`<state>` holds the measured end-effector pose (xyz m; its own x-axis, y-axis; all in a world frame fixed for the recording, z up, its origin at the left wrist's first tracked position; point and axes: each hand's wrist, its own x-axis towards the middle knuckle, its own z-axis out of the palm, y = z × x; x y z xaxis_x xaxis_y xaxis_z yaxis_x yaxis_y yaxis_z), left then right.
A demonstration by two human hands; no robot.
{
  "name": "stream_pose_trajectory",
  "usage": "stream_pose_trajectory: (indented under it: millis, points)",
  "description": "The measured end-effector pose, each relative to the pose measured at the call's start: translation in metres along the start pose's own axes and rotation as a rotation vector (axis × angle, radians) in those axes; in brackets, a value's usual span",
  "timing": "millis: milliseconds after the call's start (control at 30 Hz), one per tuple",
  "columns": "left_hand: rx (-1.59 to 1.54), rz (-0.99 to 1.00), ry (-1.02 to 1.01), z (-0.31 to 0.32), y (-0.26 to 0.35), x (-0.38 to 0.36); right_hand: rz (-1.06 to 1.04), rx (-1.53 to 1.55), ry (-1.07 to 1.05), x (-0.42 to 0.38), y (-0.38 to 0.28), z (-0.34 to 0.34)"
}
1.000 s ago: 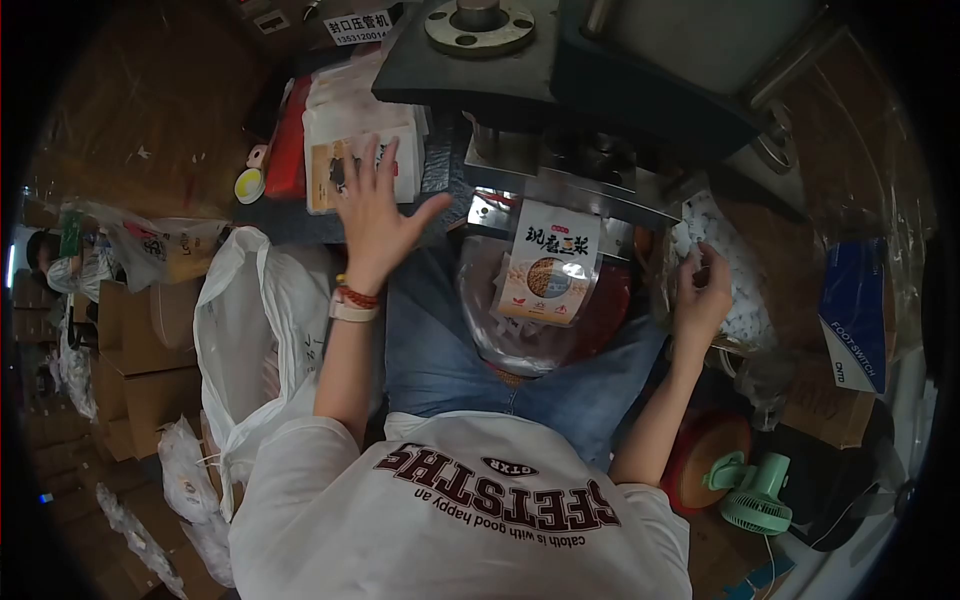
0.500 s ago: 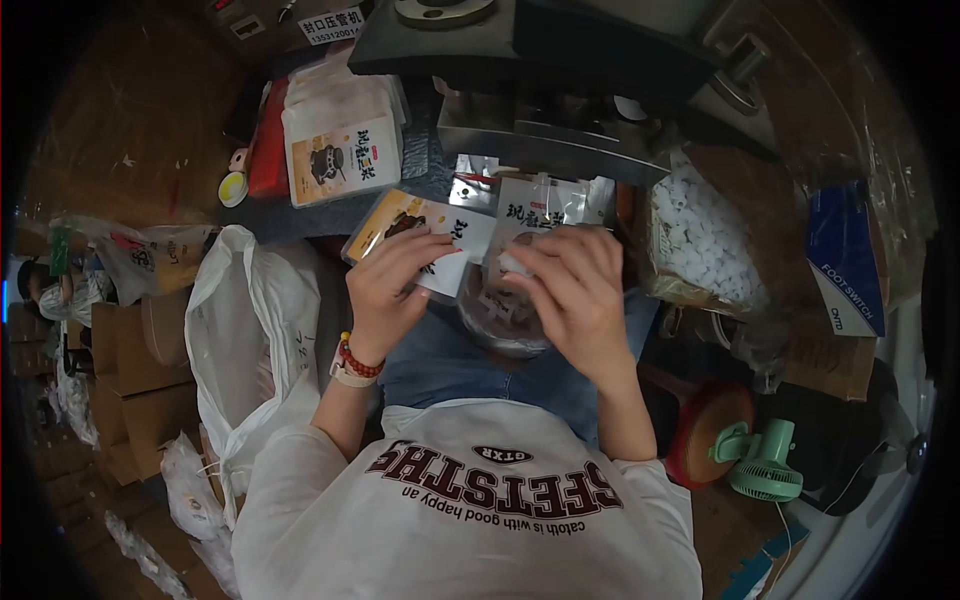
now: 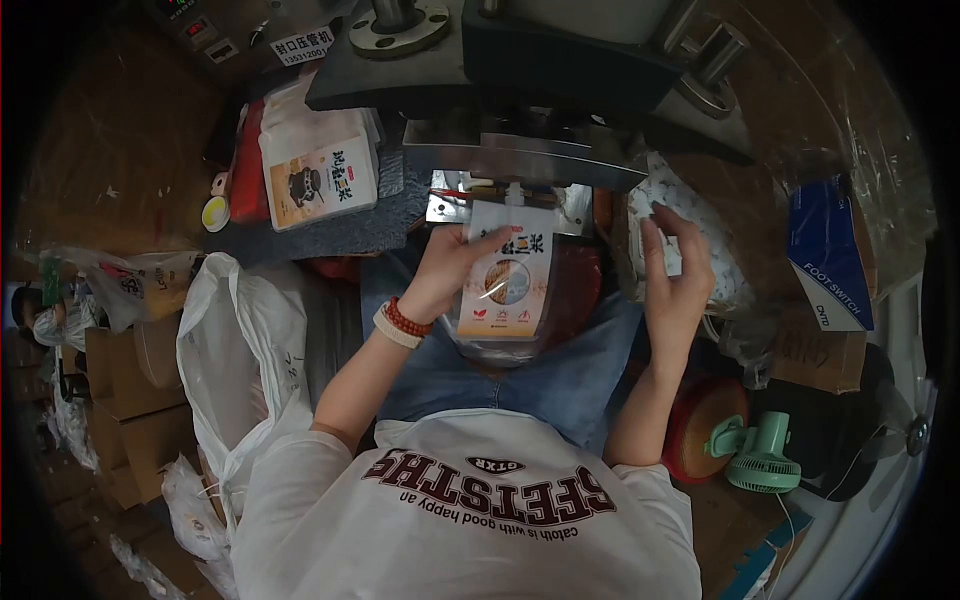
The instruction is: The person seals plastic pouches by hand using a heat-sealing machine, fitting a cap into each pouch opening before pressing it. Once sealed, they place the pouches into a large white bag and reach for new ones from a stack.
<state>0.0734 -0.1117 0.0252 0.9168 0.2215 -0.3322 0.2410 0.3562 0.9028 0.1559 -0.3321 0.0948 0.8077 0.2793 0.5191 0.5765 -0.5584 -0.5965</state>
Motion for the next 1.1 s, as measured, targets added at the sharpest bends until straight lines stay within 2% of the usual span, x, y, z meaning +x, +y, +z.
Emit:
stream_pose_trajectory:
  millis: [33, 100, 267, 333, 367, 400, 433, 467, 500, 533, 600, 633, 667, 733, 867, 933, 967, 1000, 1067, 1100]
  points:
    - [-0.076, -0.018, -0.013, 0.000, 0.002, 0.008, 0.000, 0.000, -0.003, 0.005, 0.013, 0.002]
    - [-0.153, -0.042, -0.018, -0.001, 0.002, 0.014, -0.015, -0.444, -0.040, 0.008, 0.047, 0.021]
    - [-0.196, -0.103, -0.030, -0.008, 0.006, 0.016, -0.008, -0.379, -0.120, 0.003, 0.079, 0.040]
    - [0.320, 0.015, -0.027, -0.024, 0.021, 0.011, -0.032, -0.361, -0.101, 0.004, 0.074, 0.039]
    - [0.472, 0.243, 0.160, -0.046, 0.012, 0.017, 0.077, -0.249, -0.052, 0.004, 0.072, 0.037]
    - [0.899, 0.551, 0.433, -0.066, 0.023, 0.013, 0.189, -0.138, -0.005, 0.002, 0.070, 0.033]
    - [1.324, 0.856, 0.708, -0.087, 0.031, 0.005, 0.191, -0.136, -0.009, -0.001, 0.067, 0.030]
    - [1.327, 0.852, 0.708, -0.109, 0.028, -0.004, 0.222, 0.007, 0.062, -0.004, 0.063, 0.028]
    - [1.542, 0.683, 0.634, -0.130, 0.018, -0.013, 0.252, 0.150, 0.134, -0.006, 0.058, 0.026]
    - [1.742, 0.504, 0.550, -0.143, 0.012, -0.023, 0.252, 0.151, 0.134, -0.008, 0.049, 0.023]
    - [1.644, 0.612, 0.298, -0.147, 0.006, -0.044, 0.211, 0.425, 0.090, -0.012, 0.022, 0.019]
    - [1.624, 0.683, 0.296, -0.144, 0.004, -0.052, 0.221, 0.420, 0.095, -0.014, 0.010, 0.018]
    - [1.622, 0.677, 0.286, -0.141, 0.001, -0.057, 0.134, 0.448, 0.033, -0.016, -0.002, 0.017]
    - [1.323, 0.624, 0.348, -0.135, 0.000, -0.067, -0.004, 0.479, -0.078, -0.019, -0.028, 0.018]
    - [1.068, 0.710, 0.411, -0.088, 0.012, -0.072, -0.277, 0.397, -0.166, -0.032, -0.063, 0.035]
    - [1.124, 0.927, 0.289, -0.067, 0.019, -0.076, -0.353, 0.360, -0.309, -0.036, -0.066, 0.049]
    - [1.213, 0.999, 0.210, -0.056, 0.027, -0.080, -0.354, 0.356, -0.304, -0.037, -0.068, 0.047]
    - [1.213, 1.007, 0.211, -0.050, 0.030, -0.083, -0.416, 0.361, -0.351, -0.036, -0.071, 0.045]
    - [1.145, 0.987, 0.031, -0.043, 0.033, -0.089, -0.485, 0.366, -0.393, -0.031, -0.073, 0.039]
    - [1.038, 0.993, -0.035, -0.040, 0.035, -0.089, -0.479, 0.481, -0.364, -0.029, -0.070, 0.033]
